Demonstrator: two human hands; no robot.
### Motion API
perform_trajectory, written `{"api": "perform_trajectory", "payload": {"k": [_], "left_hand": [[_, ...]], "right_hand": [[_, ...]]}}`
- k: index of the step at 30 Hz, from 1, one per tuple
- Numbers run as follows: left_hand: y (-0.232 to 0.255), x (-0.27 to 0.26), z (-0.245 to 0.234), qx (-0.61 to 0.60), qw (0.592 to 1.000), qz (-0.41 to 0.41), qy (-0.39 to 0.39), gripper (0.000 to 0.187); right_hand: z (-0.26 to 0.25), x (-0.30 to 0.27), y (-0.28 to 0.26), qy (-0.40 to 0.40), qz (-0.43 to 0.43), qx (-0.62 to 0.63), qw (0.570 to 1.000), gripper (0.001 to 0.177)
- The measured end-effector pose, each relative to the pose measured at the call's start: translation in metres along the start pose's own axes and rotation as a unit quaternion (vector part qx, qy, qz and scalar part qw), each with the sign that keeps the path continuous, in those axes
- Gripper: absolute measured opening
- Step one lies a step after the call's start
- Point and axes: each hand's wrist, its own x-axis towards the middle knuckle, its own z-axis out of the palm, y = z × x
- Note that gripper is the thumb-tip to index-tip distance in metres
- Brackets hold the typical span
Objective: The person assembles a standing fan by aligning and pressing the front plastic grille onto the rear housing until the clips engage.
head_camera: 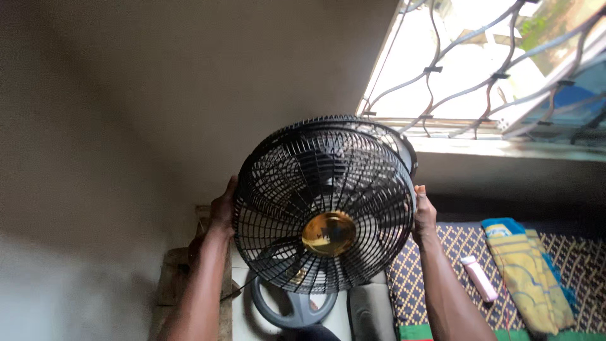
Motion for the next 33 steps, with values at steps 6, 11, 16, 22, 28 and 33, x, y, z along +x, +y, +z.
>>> {"api": "perform_trajectory", "payload": {"k": [6, 11, 16, 22, 28, 33], "left_hand": [[0.006, 0.000, 0.007, -0.030, 1.000, 0.003, 0.003, 0.086], [0.015, 0.000, 0.009, 0.000, 0.999, 0.038, -0.012, 0.084], [0.016, -0.014, 0.019, 0.101, 0.993, 0.055, -0.014, 0.078], [0.003, -0.020, 0.039, 0.075, 0.996, 0.038, -0.044, 0.061], [-0.021, -0.020, 0.040, 0.141, 0.984, 0.085, -0.066, 0.066], [-0.030, -0.035, 0.054, 0.083, 0.985, 0.100, -0.116, 0.056]], "right_hand": [[-0.016, -0.057, 0.049, -0.047, 0.092, 0.019, 0.994, 0.075], [-0.027, -0.097, 0.057, -0.063, 0.118, 0.012, 0.991, 0.076], [-0.037, -0.103, 0.055, -0.066, 0.059, 0.020, 0.996, 0.078], [-0.057, -0.098, 0.052, 0.016, 0.083, 0.061, 0.995, 0.073], [-0.082, -0.090, 0.042, -0.008, 0.008, 0.020, 1.000, 0.093], [-0.071, -0.090, 0.026, -0.027, 0.023, 0.086, 0.996, 0.105]]}}
